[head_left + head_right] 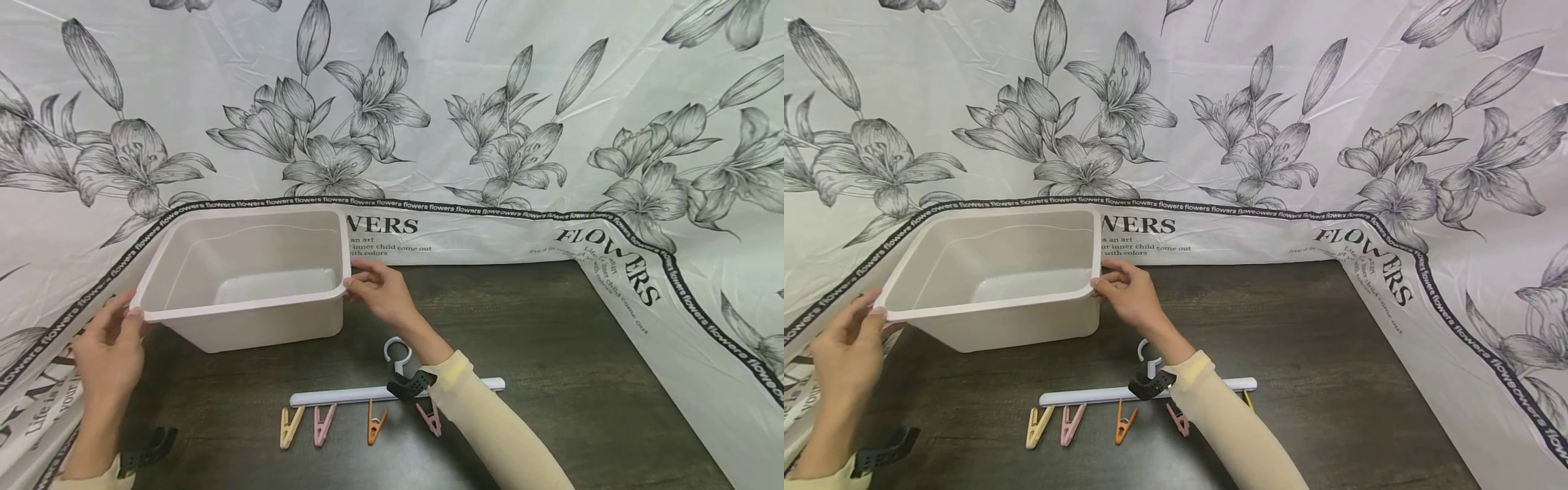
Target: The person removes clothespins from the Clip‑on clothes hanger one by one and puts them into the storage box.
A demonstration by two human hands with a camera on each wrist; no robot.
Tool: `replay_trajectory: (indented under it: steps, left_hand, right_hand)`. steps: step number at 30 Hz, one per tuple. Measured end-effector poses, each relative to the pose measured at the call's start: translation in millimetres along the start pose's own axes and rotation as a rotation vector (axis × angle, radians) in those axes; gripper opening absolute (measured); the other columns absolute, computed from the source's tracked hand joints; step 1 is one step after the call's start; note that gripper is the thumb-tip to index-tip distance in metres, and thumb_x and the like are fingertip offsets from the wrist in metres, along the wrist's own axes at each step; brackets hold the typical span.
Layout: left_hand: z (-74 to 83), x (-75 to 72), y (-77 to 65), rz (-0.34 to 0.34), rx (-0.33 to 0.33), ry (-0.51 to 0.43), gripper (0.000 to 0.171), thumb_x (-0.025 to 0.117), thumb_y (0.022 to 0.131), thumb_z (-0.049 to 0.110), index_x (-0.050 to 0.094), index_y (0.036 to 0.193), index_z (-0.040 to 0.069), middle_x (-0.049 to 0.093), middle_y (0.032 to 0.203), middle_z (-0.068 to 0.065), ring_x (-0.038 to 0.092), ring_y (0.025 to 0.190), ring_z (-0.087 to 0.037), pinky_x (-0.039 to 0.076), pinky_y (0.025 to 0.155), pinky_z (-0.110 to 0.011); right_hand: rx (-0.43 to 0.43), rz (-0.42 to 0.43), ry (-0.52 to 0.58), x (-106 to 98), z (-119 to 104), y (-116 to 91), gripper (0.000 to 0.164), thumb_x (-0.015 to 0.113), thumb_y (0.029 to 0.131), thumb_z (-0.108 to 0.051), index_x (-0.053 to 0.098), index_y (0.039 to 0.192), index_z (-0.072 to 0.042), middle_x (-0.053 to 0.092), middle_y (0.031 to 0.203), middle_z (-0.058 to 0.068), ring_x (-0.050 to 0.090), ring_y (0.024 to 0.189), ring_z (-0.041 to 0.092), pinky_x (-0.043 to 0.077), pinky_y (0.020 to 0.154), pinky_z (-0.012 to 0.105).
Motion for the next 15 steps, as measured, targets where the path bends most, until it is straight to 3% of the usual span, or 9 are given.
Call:
replay_trajectory:
  steps: [3, 10, 15]
  left_hand:
    - [0.4, -0.2, -0.7, 0.012, 0.011, 0.004, 0.04, 0.054, 0.104, 0.015, 0.061, 0.143, 0.018, 0.057, 0.094, 0.027, 0.058, 0.079, 0.016, 0.045, 0.071, 0.001]
    - [1.5, 4.3, -2.7, -0.005, -0.021, 0.037, 0.041, 0.053, 0.105, 0.019, 0.059, 0.145, 0.024, 0.056, 0.095, 0.029, 0.057, 0.081, 0.018, 0.046, 0.08, -0.003]
    - [9.3, 5.8, -4.6, 0.02, 0.058, -0.016, 0.039, 0.056, 0.102, 0.012, 0.064, 0.139, 0.014, 0.058, 0.09, 0.025, 0.06, 0.079, 0.018, 0.046, 0.071, 0.0]
  right_hand:
    - [0.028, -0.002, 0.037, 0.6, 1.0, 0.6, 0.046, 0.071, 0.097, -0.01, 0.059, 0.141, -0.009, 0.074, 0.112, 0.02, 0.074, 0.084, 0.014, 0.061, 0.089, 0.048]
    - [0.047, -0.002, 0.057, -4.1, 1.6, -0.3, 0.046, 0.07, 0.096, -0.006, 0.059, 0.14, -0.006, 0.074, 0.11, 0.021, 0.073, 0.083, 0.016, 0.063, 0.083, 0.042]
    - [0.045, 0.0, 0.072, -8.3, 1.2, -1.7, 0.045, 0.069, 0.096, -0.003, 0.058, 0.14, -0.004, 0.074, 0.11, 0.022, 0.073, 0.081, 0.015, 0.063, 0.079, 0.034]
Point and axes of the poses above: each hand's wrist, its own y-axis towards the middle knuckle, its own x-axis out of the palm, z = x × y, the point moved 10 cm from there along y, towards the middle knuckle
